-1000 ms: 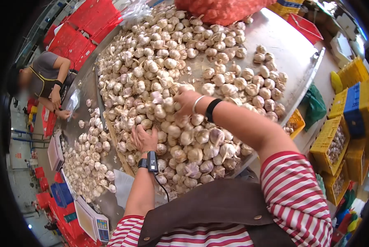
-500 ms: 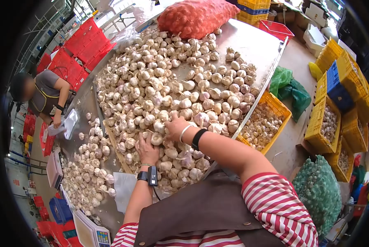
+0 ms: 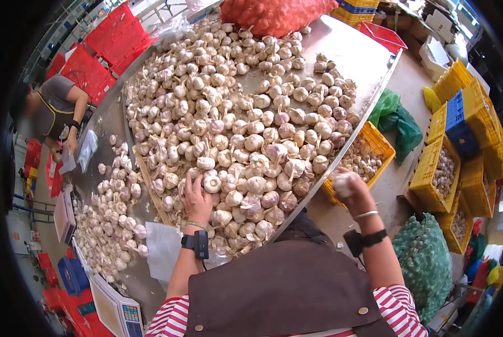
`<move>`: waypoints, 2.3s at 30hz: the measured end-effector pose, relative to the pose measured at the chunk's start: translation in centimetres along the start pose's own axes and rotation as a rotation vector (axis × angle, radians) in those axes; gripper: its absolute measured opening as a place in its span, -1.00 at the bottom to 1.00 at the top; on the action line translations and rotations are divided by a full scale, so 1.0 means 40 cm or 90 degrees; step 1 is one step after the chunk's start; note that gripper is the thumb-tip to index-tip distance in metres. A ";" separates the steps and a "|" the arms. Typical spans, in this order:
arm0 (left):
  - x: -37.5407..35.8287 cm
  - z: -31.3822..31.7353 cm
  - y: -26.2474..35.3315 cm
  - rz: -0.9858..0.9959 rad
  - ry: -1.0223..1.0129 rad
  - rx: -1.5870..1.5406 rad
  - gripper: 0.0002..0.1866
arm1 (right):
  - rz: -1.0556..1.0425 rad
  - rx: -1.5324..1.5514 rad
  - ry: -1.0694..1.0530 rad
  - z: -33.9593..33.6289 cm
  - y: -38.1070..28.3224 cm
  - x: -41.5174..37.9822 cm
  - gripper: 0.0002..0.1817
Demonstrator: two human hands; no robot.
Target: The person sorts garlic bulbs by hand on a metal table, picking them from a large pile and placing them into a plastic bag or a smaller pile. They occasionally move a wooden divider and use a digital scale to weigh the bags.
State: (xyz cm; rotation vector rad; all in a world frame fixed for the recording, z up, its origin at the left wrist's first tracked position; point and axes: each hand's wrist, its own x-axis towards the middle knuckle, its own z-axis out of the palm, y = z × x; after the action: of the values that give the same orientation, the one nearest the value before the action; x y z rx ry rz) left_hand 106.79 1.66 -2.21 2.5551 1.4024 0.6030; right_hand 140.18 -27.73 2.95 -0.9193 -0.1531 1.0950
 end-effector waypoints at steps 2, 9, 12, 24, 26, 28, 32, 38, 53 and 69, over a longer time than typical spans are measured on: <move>-0.004 -0.031 0.031 -0.035 -0.066 -0.064 -0.50 | 0.018 0.052 0.148 -0.143 -0.019 0.007 -0.43; 0.019 -0.089 0.102 0.123 -0.091 -0.082 -0.48 | -0.244 -0.110 0.464 -0.157 -0.171 0.121 -0.47; 0.054 -0.091 0.118 0.145 -0.144 -0.070 -0.54 | -0.247 -0.478 0.219 0.047 -0.142 0.194 -0.59; 0.090 -0.183 0.140 -0.352 -0.252 -1.134 -0.87 | -0.244 -1.329 -0.379 0.352 0.099 0.371 -0.64; 0.103 -0.159 0.194 -0.159 -0.357 -0.701 -0.89 | -0.212 -1.202 -0.327 0.338 0.084 0.394 -0.74; 0.099 -0.110 0.251 0.153 -0.188 -0.445 -0.81 | -0.193 -1.098 -0.239 0.296 0.070 0.415 -0.70; 0.079 -0.035 0.356 0.295 -0.365 0.030 -0.75 | -0.047 -0.904 -0.053 0.315 -0.017 0.389 -0.83; 0.083 -0.021 0.349 0.278 -0.387 0.044 -0.52 | -0.350 -1.025 -0.244 0.215 0.026 0.433 -0.38; -0.131 -0.225 -0.015 -0.348 -0.251 -1.497 -0.45 | -0.007 -0.697 -0.168 0.367 0.025 0.432 -0.72; -0.161 -0.150 0.105 -0.433 -0.473 -1.590 -0.50 | -0.381 -1.331 -0.408 0.481 0.133 0.371 -0.87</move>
State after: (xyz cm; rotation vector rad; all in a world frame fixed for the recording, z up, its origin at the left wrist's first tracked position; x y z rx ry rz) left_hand 104.42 -6.33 2.89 0.1102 0.2229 0.4426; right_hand 133.55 -4.05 6.72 -1.9924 -2.2344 0.2452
